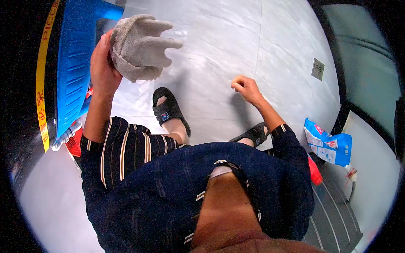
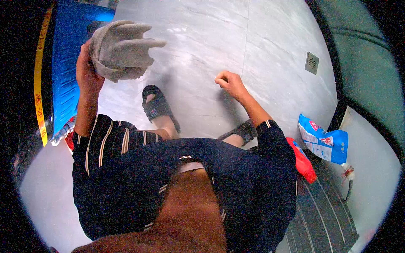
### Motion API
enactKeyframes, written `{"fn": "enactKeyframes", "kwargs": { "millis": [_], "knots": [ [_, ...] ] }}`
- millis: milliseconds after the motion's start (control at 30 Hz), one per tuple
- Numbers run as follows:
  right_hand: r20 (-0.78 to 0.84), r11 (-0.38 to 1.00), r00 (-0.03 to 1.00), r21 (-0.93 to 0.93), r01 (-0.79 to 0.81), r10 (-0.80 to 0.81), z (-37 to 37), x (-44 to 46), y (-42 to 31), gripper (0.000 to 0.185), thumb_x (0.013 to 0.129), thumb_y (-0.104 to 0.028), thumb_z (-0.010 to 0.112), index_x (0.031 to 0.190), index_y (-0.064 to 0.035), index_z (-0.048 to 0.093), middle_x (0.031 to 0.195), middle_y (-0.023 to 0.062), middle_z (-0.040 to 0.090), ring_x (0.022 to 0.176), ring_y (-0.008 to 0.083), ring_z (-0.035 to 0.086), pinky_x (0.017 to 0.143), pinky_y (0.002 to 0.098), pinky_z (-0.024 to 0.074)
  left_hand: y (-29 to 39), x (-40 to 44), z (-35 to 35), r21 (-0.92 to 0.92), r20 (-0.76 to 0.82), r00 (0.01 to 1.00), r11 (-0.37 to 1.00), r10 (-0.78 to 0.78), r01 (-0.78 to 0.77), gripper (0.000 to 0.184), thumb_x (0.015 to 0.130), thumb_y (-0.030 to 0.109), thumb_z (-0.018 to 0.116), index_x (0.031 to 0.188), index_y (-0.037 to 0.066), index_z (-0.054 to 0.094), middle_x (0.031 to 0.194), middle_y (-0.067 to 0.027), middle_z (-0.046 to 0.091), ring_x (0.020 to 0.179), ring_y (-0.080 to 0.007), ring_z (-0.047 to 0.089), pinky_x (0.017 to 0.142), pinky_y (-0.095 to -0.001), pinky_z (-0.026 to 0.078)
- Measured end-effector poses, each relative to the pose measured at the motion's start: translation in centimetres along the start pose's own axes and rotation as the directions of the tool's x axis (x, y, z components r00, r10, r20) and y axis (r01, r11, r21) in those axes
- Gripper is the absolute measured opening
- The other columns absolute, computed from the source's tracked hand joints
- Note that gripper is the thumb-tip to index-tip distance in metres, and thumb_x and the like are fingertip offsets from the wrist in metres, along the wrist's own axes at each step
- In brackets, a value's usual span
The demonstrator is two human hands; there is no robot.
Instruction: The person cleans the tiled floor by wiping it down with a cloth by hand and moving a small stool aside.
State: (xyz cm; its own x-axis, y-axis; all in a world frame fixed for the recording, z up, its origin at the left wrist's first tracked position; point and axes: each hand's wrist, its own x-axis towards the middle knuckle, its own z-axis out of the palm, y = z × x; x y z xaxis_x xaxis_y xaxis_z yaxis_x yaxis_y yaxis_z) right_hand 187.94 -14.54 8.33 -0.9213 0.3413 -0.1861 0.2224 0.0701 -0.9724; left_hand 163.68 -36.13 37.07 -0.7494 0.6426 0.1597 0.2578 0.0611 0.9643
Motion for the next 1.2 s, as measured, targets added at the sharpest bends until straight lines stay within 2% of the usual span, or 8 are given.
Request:
{"fn": "enactKeyframes", "kwargs": {
  "millis": [100, 233, 433, 533, 767, 800, 1033, 1200],
  "knots": [
    [-0.028, 1.000, 0.999, -0.021, -0.022, 0.021, 0.9, -0.1, 1.3, 0.022, 0.080, -0.021, 0.070, 0.074, -0.0024, 0.059, 0.069, 0.0030, 0.060, 0.061, 0.0110, 0.054, 0.057, 0.0272, 0.0445, -0.3, 0.0, -0.1, -0.177, 0.114, 0.993, 0.984, 0.010, 0.011, 0.034, 0.097, 0.016, 0.040, 0.123, -0.003, 0.048, 0.118, -0.0143, 0.056, 0.108, -0.0212, 0.054, 0.095, -0.0341, 0.042],
    [-0.014, 0.986, 0.999, -0.155, -0.054, 0.053, 1.4, -0.4, 0.2, 0.025, 0.077, -0.025, 0.072, 0.078, -0.0027, 0.062, 0.070, 0.0046, 0.061, 0.061, 0.0108, 0.054, 0.056, 0.0274, 0.0445, -1.2, 0.3, -1.0, 0.348, 0.210, 0.970, 0.918, 0.120, -0.189, 0.034, 0.091, 0.004, 0.049, 0.125, -0.003, 0.047, 0.119, -0.0140, 0.055, 0.109, -0.0220, 0.053, 0.095, -0.0351, 0.043],
    [-0.035, 0.907, 0.993, -0.414, 0.085, -0.109, 1.5, -1.5, 0.2, 0.035, 0.078, -0.037, 0.071, 0.079, -0.0034, 0.061, 0.068, 0.0054, 0.061, 0.062, 0.0165, 0.058, 0.055, 0.0313, 0.0449, -1.3, 0.2, -0.2, 0.442, 0.274, 0.940, 0.842, 0.203, -0.310, 0.034, 0.094, 0.013, 0.046, 0.125, -0.002, 0.048, 0.118, -0.0135, 0.056, 0.109, -0.0218, 0.053, 0.095, -0.0352, 0.042],
    [-0.049, 0.758, 0.977, -0.640, 0.130, -0.209, 1.1, -2.6, -1.2, 0.039, 0.076, -0.044, 0.069, 0.084, -0.0064, 0.064, 0.077, 0.0097, 0.065, 0.071, 0.0249, 0.063, 0.061, 0.0375, 0.0485, -0.5, 0.0, 1.0, -0.193, 0.050, 0.991, 0.973, -0.124, 0.131, 0.044, 0.100, 0.028, 0.033, 0.122, -0.007, 0.049, 0.115, -0.0179, 0.058, 0.105, -0.0225, 0.057, 0.093, -0.0331, 0.044],
    [-0.054, 0.815, 0.998, -0.580, 0.003, -0.042, 0.5, -1.8, -0.2, 0.029, 0.080, -0.037, 0.066, 0.087, -0.0084, 0.065, 0.077, 0.0106, 0.065, 0.073, 0.0283, 0.063, 0.064, 0.0401, 0.0493, -1.5, 0.0, -1.3, -0.080, 0.104, 0.991, 0.993, -0.081, 0.089, 0.048, 0.099, 0.032, 0.035, 0.124, -0.006, 0.049, 0.116, -0.0166, 0.058, 0.107, -0.0217, 0.057, 0.095, -0.0325, 0.043],
    [-0.154, 0.834, 0.948, -0.528, 0.160, -0.279, 0.9, -1.6, -0.2, 0.022, 0.083, -0.030, 0.064, 0.086, -0.0080, 0.067, 0.078, 0.0108, 0.066, 0.073, 0.0271, 0.064, 0.064, 0.0382, 0.0495, -1.6, 0.0, -1.6, 0.033, 0.163, 0.987, 0.999, 0.016, -0.022, 0.046, 0.098, 0.030, 0.036, 0.124, -0.006, 0.049, 0.116, -0.0165, 0.058, 0.107, -0.0212, 0.057, 0.094, -0.0322, 0.043],
    [-0.188, 0.958, 0.973, 0.228, 0.175, -0.133, 0.2, 2.0, -4.6, 0.041, 0.087, -0.014, 0.061, 0.126, -0.0052, 0.053, 0.118, 0.0081, 0.059, 0.105, 0.0180, 0.058, 0.091, 0.0322, 0.0478, -1.3, 1.1, 4.4, -0.045, 0.377, 0.915, 0.983, -0.146, 0.175, 0.053, 0.085, 0.026, 0.060, 0.127, -0.004, 0.048, 0.122, -0.0140, 0.056, 0.112, -0.0216, 0.053, 0.097, -0.0364, 0.041],
    [0.112, 0.292, 0.950, 0.956, -0.024, -0.290, 6.5, 7.3, -11.0, 0.053, 0.097, -0.043, 0.038, 0.139, -0.0099, 0.036, 0.138, 0.0054, 0.041, 0.122, 0.0188, 0.043, 0.098, 0.0389, 0.0417, -2.1, 1.6, 8.3, 0.197, 0.658, 0.739, 0.980, -0.145, 0.018, 0.057, 0.083, 0.015, 0.063, 0.133, -0.002, 0.043, 0.128, -0.0144, 0.052, 0.119, -0.0230, 0.049, 0.100, -0.0370, 0.039]
  ]
}}
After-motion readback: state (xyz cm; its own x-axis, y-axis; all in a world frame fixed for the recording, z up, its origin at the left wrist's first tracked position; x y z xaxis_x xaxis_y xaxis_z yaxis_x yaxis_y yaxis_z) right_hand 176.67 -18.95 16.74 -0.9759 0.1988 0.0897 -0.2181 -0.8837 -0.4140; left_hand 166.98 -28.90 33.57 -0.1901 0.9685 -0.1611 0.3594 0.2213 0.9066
